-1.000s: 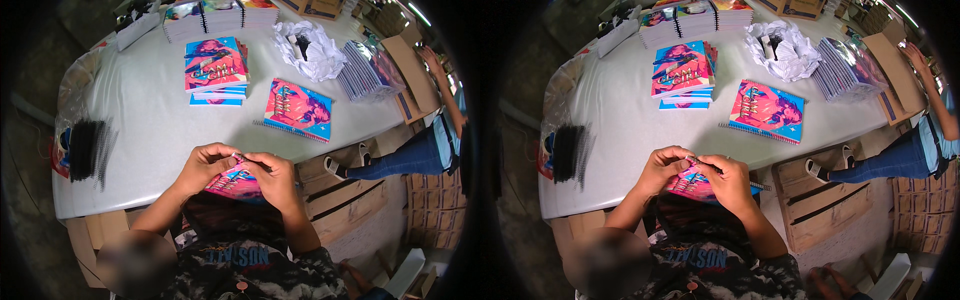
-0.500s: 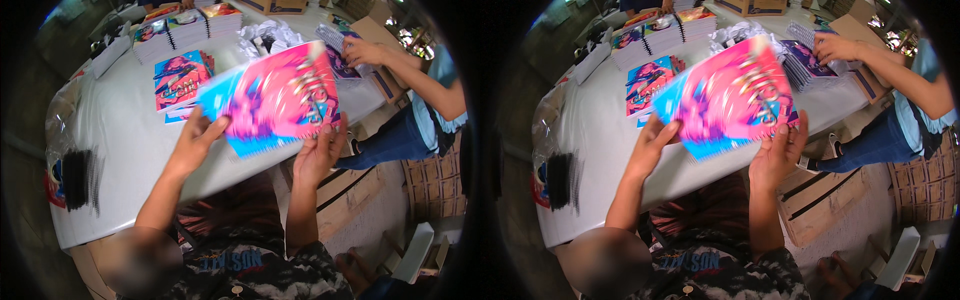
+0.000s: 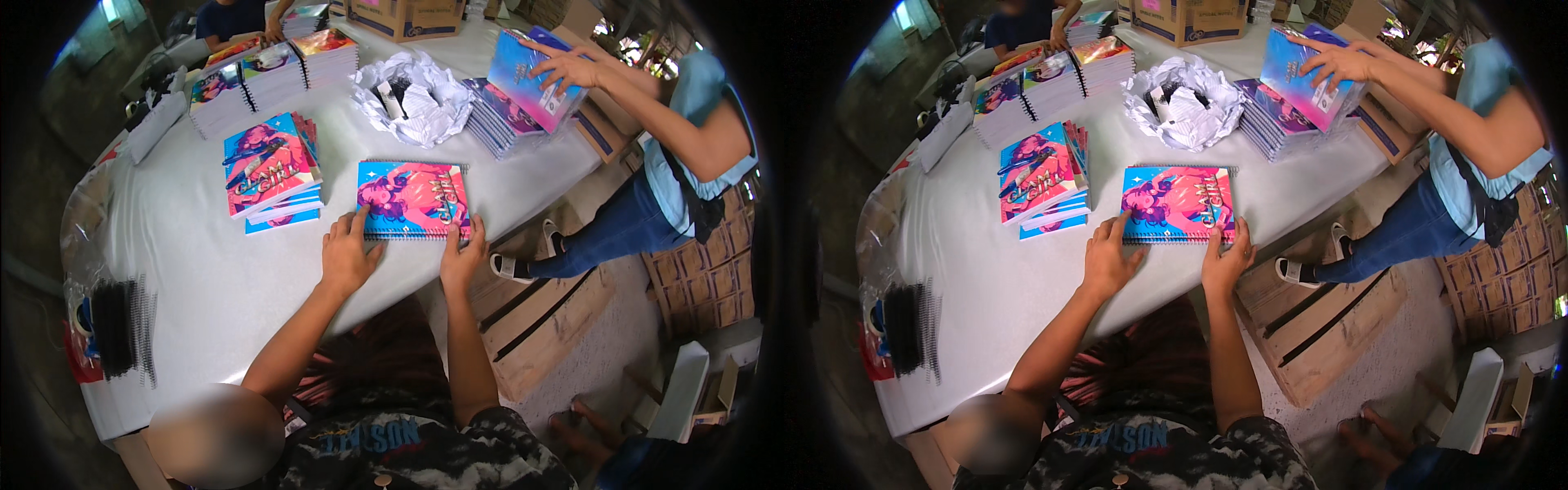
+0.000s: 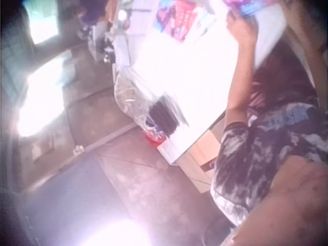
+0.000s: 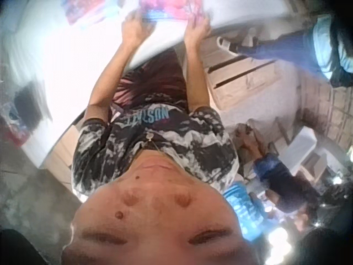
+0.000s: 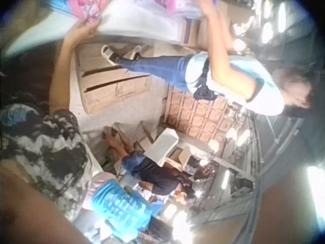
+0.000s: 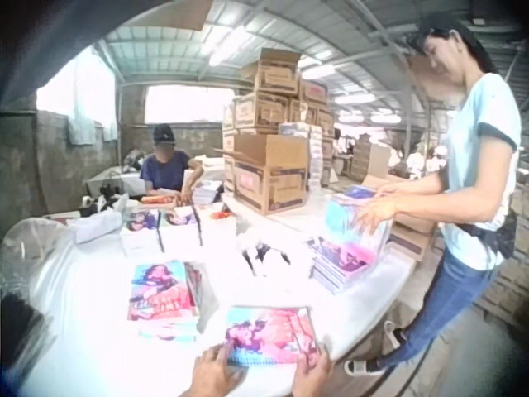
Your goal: The person assembles spiral-bound notebooks by inserting metal spiral coils into pre-punched holes. They pick up a notebook, align the coil, and press it through the holes, then place the finished notebook on a stack. The process is repeated for multiple notebooks.
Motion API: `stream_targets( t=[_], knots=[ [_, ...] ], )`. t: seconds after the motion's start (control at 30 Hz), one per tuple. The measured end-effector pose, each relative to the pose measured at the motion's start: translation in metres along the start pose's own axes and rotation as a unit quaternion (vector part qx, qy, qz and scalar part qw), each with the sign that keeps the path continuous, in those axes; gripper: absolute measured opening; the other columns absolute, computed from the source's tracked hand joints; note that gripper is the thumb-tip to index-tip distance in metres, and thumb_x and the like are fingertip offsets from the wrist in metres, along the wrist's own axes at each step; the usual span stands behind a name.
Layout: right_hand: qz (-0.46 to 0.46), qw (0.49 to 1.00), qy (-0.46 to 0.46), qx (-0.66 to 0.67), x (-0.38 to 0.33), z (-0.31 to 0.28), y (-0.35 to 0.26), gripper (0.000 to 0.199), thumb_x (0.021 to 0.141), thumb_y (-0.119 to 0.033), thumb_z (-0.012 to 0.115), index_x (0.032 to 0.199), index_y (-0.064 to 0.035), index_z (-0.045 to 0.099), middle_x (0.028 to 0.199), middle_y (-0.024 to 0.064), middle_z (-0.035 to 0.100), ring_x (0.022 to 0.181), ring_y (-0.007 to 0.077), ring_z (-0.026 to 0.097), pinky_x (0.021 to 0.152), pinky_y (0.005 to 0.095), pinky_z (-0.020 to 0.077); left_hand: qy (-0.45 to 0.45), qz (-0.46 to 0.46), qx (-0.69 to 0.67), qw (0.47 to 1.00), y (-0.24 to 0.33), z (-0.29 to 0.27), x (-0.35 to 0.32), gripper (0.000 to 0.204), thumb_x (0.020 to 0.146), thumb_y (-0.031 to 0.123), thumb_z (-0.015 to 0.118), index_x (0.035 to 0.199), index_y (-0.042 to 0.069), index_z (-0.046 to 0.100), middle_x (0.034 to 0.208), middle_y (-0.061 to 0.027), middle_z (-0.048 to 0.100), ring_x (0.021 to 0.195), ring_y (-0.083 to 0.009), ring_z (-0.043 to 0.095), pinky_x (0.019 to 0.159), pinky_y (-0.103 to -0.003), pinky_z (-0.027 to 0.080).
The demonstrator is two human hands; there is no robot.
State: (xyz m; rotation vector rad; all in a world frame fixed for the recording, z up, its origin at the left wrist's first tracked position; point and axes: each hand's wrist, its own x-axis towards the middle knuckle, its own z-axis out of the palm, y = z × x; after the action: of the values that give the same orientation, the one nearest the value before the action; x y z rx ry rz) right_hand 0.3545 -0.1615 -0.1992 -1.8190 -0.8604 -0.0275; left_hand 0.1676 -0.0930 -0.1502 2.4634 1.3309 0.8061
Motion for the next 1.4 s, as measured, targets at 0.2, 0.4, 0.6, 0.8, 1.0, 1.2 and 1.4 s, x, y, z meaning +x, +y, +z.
stream_targets(
  t=[0.2,0.4,0.6,0.8,1.0,1.2,1.4],
  knots=[
    [-0.008,0.999,0.002,0.041,-0.003,0.002,0.005,0.064,0.087,-0.028,0.056,0.135,0.002,0.026,0.13,0.0207,0.045,0.126,0.0333,0.037,0.107,0.0521,0.0109,-0.028,0.006,0.056,0.998,-0.015,-0.024,0.012,0.06,0.071,0.02,0.072,0.125,0.011,0.047,0.114,-0.0125,0.055,0.104,-0.0297,0.052,0.086,-0.041,0.04],
    [-0.068,0.995,0.076,-0.01,-0.014,-0.019,-0.05,0.072,0.083,-0.02,0.059,0.139,0.0031,0.019,0.137,0.0244,0.035,0.132,0.0453,0.02,0.106,0.0518,0.0133,0.111,0.031,0.336,0.935,-0.095,-0.095,0.026,0.053,0.073,0.023,0.069,0.121,0.01,0.052,0.121,-0.0073,0.055,0.109,-0.0233,0.052,0.09,-0.04,0.039],
    [-0.232,0.961,-0.004,0.153,-0.016,0.003,-0.122,0.061,0.08,-0.01,0.06,0.135,0.0009,0.033,0.135,0.0177,0.042,0.13,0.0417,0.027,0.105,0.05,0.02,-0.076,-0.05,0.111,0.99,-0.088,-0.16,0.067,0.024,0.073,0.024,0.068,0.095,0.014,0.071,0.084,-0.0088,0.068,0.074,-0.0199,0.064,0.066,-0.032,0.048],
    [-0.297,0.926,-0.066,0.225,-0.028,0.004,-0.173,0.051,0.079,-0.004,0.058,0.128,0.0011,0.043,0.128,0.0158,0.05,0.124,0.0369,0.038,0.102,0.046,0.0276,-0.194,-0.096,0.026,0.976,-0.094,-0.169,0.09,0.027,0.069,0.026,0.07,0.095,0.017,0.072,0.09,-0.0061,0.069,0.081,-0.0204,0.064,0.073,-0.031,0.047],
    [-0.242,0.92,-0.099,0.292,-0.034,-0.001,-0.165,0.046,0.079,0.001,0.057,0.123,0.0019,0.047,0.121,0.0156,0.054,0.117,0.03,0.046,0.098,0.0387,0.0345,-0.197,-0.077,0.001,0.977,-0.104,-0.165,0.092,0.03,0.07,0.024,0.071,0.099,0.014,0.07,0.095,-0.0074,0.068,0.087,-0.0232,0.063,0.078,-0.032,0.047],
    [-0.222,0.918,-0.123,0.304,-0.03,-0.005,-0.159,0.049,0.079,0.0,0.058,0.126,0.0002,0.045,0.122,0.016,0.052,0.117,0.0306,0.046,0.098,0.0392,0.0342,0.026,0.094,0.222,0.97,-0.091,-0.182,0.095,0.028,0.077,0.014,0.058,0.104,0.012,0.064,0.089,-0.0085,0.065,0.085,-0.0243,0.06,0.076,-0.036,0.044],
    [-0.338,0.931,-0.137,-0.001,-0.04,-0.033,-0.196,0.068,0.072,-0.017,0.07,0.133,-0.007,0.041,0.144,0.0175,0.027,0.133,0.0417,0.018,0.103,0.051,0.0188,0.09,0.285,0.312,0.902,-0.015,-0.21,0.015,0.029,0.072,0.015,0.055,0.1,0.011,0.061,0.083,-0.0043,0.059,0.087,-0.0192,0.056,0.073,-0.034,0.043]
  ],
)
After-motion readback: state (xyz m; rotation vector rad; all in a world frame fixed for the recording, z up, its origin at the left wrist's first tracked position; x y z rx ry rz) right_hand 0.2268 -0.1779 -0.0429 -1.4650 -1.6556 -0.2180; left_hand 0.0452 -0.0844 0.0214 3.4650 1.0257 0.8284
